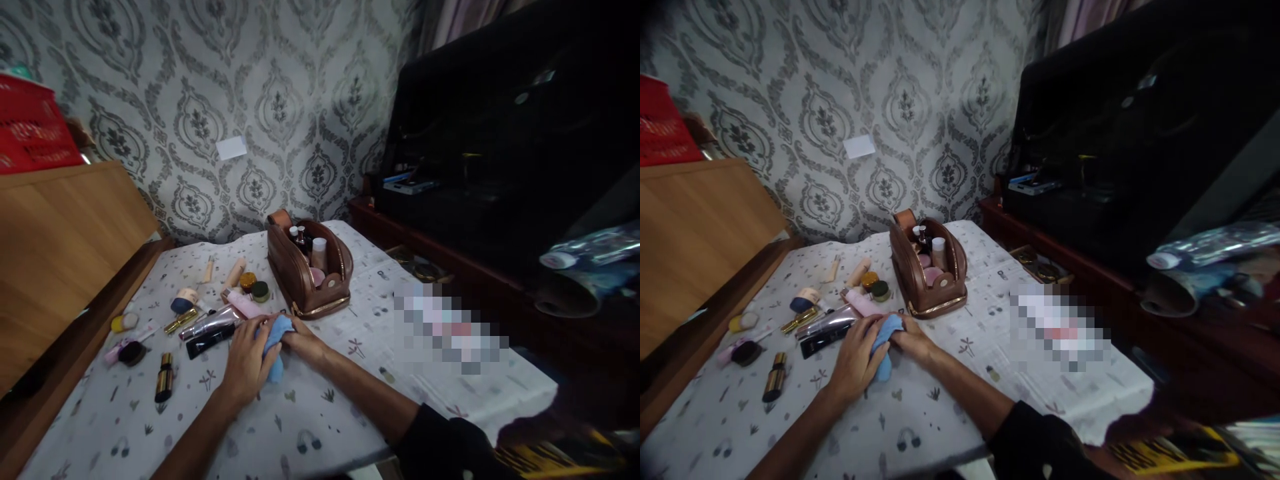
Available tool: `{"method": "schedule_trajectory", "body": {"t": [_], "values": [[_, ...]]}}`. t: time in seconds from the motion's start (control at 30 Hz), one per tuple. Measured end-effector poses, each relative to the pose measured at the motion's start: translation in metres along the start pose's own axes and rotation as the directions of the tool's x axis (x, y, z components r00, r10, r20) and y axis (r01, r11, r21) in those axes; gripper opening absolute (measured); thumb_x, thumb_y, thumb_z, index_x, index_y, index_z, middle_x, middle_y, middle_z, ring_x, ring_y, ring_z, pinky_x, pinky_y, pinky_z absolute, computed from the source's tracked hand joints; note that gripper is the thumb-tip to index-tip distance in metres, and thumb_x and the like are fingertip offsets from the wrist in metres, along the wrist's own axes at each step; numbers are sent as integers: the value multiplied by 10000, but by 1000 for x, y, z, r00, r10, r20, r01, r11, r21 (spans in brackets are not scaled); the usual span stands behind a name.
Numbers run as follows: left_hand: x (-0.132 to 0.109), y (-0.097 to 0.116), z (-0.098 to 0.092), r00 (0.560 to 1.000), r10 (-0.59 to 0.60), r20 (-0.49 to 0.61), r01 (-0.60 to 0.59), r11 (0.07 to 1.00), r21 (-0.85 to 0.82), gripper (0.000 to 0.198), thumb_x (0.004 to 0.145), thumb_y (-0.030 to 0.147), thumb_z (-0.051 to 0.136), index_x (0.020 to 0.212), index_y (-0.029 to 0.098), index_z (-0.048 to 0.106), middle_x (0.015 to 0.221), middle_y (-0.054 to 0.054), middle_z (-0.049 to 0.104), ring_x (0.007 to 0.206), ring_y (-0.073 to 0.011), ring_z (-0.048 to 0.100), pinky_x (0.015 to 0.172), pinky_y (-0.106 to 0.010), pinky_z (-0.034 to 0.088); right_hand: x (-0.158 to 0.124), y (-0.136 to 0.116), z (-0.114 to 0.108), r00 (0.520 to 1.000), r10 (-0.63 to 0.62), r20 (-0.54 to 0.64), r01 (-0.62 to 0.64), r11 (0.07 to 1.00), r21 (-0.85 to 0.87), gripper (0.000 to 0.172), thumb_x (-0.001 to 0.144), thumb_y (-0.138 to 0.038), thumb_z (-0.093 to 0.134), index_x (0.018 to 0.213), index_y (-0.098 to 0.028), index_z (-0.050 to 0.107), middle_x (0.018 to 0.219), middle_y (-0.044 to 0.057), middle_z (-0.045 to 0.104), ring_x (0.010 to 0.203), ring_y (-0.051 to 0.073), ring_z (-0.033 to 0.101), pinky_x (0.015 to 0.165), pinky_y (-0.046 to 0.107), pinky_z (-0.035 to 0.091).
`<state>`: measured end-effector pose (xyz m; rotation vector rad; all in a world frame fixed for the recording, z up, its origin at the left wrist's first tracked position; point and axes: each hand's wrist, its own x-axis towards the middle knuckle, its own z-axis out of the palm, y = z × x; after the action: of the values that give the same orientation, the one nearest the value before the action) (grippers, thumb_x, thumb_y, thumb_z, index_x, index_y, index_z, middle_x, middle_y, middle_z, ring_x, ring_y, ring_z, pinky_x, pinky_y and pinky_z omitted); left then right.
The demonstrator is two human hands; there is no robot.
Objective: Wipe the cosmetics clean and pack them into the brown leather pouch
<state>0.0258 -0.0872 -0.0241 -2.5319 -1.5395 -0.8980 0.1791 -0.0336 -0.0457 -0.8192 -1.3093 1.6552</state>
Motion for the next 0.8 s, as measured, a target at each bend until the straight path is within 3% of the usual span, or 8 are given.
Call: {"method": "schedule_trajectory", "body": {"t": [0.23, 0.4, 0.6, 0.7, 0.8], "values": [[1, -1, -3, 994, -104, -34, 103, 994, -26, 322, 996, 340, 399, 1244, 196, 544, 1156, -115, 618, 1087, -277, 570, 934, -456, 468, 0, -6, 5, 990, 0, 143, -11, 997, 76, 176, 676, -272, 702, 811, -184, 630, 705, -26, 608, 664, 135, 541, 654, 260, 427], [-2, -13, 1, 989, -133, -68, 124, 984, -129, 375, 1010, 313, 361, 1350, 187, 458, 1210, -136, 623, 1125, -269, 583, 966, -446, 469, 3, 1, 1, 967, -65, 245, 42, 995, 96, 374, 684, -375, 804, 939, -187, 607, 762, -19, 614, 651, 121, 549, 620, 250, 440], [-4, -31, 2, 964, -211, -160, 172, 958, -229, 417, 1011, 282, 349, 1418, 197, 384, 1353, -138, 568, 1237, -233, 560, 1037, -395, 448, 3, 2, -2, 966, -6, 259, -8, 999, 50, 536, 659, -333, 845, 1129, -243, 602, 975, 14, 675, 876, 165, 620, 787, 303, 486], [-4, -33, -6, 959, -237, -153, 201, 955, -217, 340, 1011, 269, 338, 1292, 193, 514, 1201, -115, 632, 1127, -222, 605, 977, -370, 477, 1, 1, -1, 965, -10, 263, -2, 999, 42, 510, 687, -307, 828, 1146, -263, 608, 1048, 23, 688, 952, 182, 630, 883, 342, 474], [-5, -28, -15, 956, -251, -151, 234, 965, -120, 297, 1009, 303, 362, 1146, 198, 605, 1066, -87, 638, 1029, -220, 613, 912, -350, 493, -2, -1, 0, 957, -38, 288, 16, 997, 79, 515, 692, -271, 827, 1160, -272, 612, 1093, 28, 683, 976, 186, 627, 888, 342, 473]]}}
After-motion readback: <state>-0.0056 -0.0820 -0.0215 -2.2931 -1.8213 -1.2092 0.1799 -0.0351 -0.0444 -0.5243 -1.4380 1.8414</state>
